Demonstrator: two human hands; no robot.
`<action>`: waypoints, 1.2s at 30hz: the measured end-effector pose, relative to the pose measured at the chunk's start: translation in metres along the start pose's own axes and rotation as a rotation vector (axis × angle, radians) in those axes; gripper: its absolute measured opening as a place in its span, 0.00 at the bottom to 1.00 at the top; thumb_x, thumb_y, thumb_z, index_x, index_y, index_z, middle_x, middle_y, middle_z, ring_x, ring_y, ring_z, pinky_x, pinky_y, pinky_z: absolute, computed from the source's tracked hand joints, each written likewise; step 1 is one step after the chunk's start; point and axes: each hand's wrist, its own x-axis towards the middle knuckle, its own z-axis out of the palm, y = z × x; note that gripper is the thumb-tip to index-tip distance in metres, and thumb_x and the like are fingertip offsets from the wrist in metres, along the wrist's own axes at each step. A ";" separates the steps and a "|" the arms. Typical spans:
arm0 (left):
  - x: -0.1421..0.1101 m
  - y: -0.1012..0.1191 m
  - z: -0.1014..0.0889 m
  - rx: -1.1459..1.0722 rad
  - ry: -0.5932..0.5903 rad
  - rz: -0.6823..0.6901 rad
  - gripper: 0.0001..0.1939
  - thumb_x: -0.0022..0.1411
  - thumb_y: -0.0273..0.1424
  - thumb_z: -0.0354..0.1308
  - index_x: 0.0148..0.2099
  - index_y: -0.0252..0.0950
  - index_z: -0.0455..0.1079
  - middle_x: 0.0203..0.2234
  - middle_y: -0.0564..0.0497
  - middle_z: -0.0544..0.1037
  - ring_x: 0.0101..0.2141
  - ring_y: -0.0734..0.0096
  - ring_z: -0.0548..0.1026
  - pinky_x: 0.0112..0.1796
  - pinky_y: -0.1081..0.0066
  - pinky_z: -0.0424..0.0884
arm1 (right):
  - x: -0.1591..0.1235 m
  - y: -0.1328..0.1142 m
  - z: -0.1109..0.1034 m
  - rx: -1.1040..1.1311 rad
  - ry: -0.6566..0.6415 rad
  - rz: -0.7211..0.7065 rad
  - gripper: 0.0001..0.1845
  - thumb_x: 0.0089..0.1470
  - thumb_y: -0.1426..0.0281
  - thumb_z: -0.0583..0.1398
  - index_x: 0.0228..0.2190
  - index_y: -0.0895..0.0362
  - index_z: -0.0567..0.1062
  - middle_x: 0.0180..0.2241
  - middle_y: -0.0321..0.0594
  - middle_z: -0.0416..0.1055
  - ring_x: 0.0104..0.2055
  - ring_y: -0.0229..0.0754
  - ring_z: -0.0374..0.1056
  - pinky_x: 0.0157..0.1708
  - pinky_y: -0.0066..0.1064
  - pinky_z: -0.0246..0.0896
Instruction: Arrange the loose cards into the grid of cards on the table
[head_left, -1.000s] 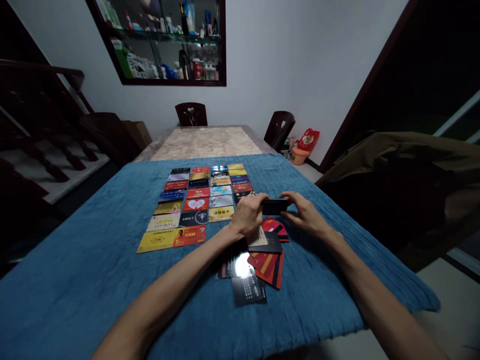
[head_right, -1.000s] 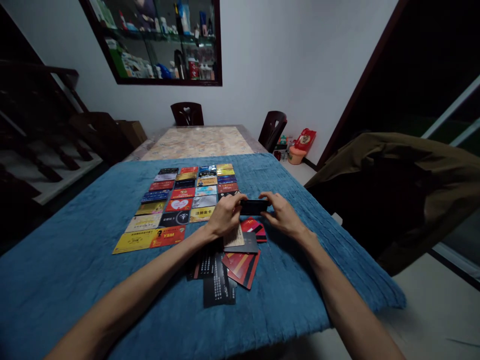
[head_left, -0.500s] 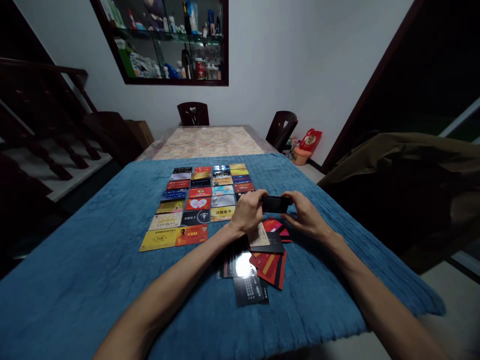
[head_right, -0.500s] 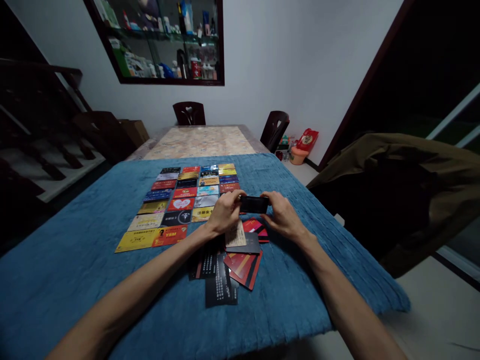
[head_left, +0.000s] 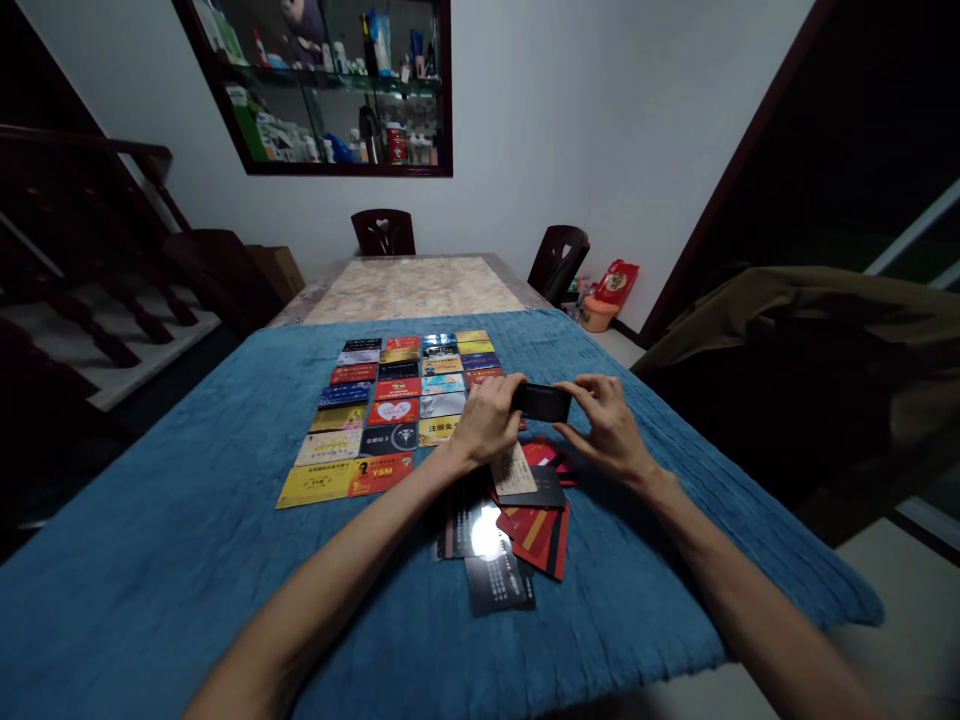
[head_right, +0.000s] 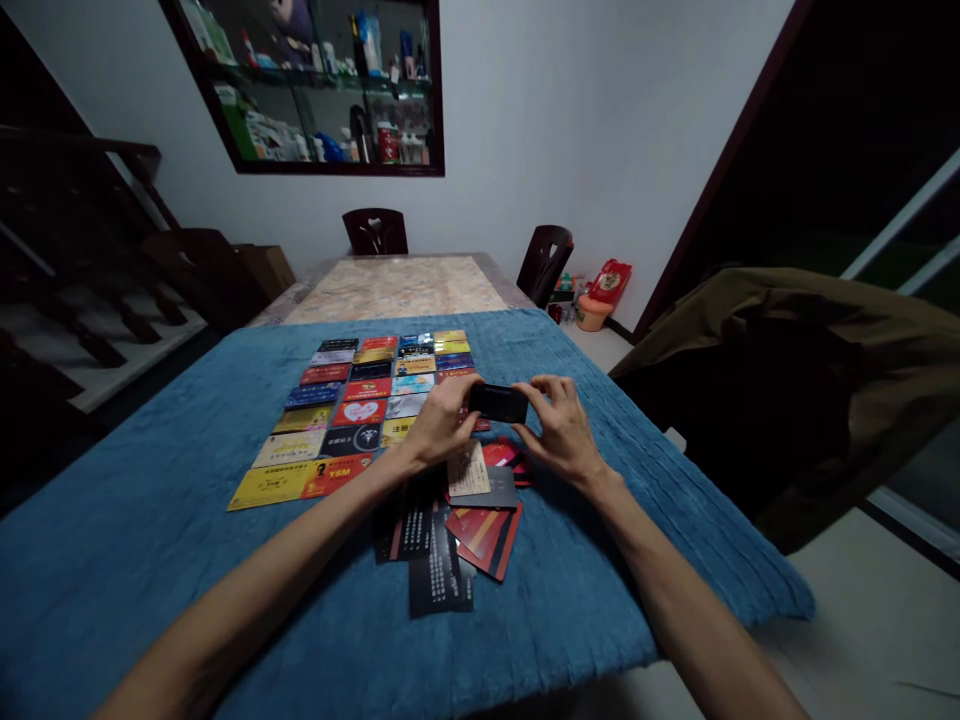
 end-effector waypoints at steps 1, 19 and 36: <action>0.000 0.000 -0.002 0.018 -0.008 0.011 0.22 0.58 0.22 0.54 0.55 0.33 0.63 0.47 0.41 0.75 0.49 0.56 0.72 0.51 0.57 0.69 | 0.000 -0.001 0.000 0.006 0.005 -0.007 0.25 0.57 0.65 0.60 0.57 0.53 0.69 0.48 0.50 0.64 0.50 0.57 0.60 0.51 0.50 0.61; -0.026 -0.043 -0.050 0.204 -0.121 0.190 0.22 0.59 0.25 0.57 0.56 0.35 0.63 0.54 0.39 0.69 0.54 0.52 0.67 0.53 0.51 0.67 | 0.041 -0.023 0.020 0.191 -0.122 -0.216 0.26 0.58 0.60 0.61 0.55 0.56 0.70 0.45 0.50 0.67 0.45 0.52 0.64 0.44 0.46 0.66; -0.039 -0.141 -0.102 0.285 -0.205 -0.019 0.16 0.59 0.30 0.59 0.51 0.36 0.71 0.48 0.42 0.73 0.52 0.52 0.67 0.52 0.53 0.66 | 0.131 -0.054 0.116 0.314 -0.342 -0.206 0.26 0.53 0.62 0.67 0.52 0.56 0.74 0.49 0.49 0.70 0.51 0.53 0.62 0.53 0.45 0.60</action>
